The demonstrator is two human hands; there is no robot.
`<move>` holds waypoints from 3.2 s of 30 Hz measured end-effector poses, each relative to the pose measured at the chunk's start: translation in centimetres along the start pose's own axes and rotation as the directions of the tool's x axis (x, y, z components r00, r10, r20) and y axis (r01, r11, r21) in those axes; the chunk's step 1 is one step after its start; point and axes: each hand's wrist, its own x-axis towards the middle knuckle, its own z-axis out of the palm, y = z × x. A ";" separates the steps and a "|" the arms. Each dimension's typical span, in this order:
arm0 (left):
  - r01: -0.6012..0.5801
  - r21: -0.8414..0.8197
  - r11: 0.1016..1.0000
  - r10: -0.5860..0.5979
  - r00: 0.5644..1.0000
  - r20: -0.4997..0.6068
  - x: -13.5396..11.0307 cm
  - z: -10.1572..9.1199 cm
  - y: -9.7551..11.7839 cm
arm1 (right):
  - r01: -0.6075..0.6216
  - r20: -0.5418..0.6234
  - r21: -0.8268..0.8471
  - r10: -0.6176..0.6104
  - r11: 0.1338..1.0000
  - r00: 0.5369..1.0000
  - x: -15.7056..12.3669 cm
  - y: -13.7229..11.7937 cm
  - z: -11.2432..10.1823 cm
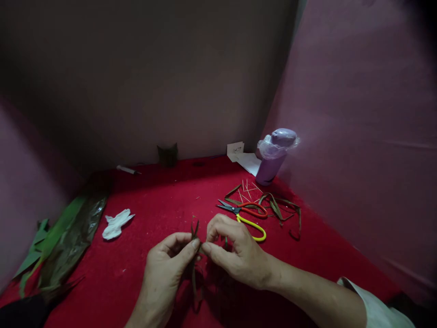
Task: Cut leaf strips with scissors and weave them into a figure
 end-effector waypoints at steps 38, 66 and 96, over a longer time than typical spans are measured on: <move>0.015 0.015 1.000 -0.018 0.983 0.184 0.7 -0.3 -0.7 | -0.217 0.060 0.158 0.210 0.963 0.976 0.2 0.2 0.5; -0.026 0.043 0.999 0.022 0.994 0.111 0.4 -0.3 -0.5 | -0.362 0.173 0.236 0.328 0.902 0.929 0.3 0.6 0.7; 0.072 -0.052 0.996 -0.063 0.987 0.151 0.6 0.0 -1.1 | -0.418 0.179 0.212 0.385 0.883 0.905 0.1 0.6 0.3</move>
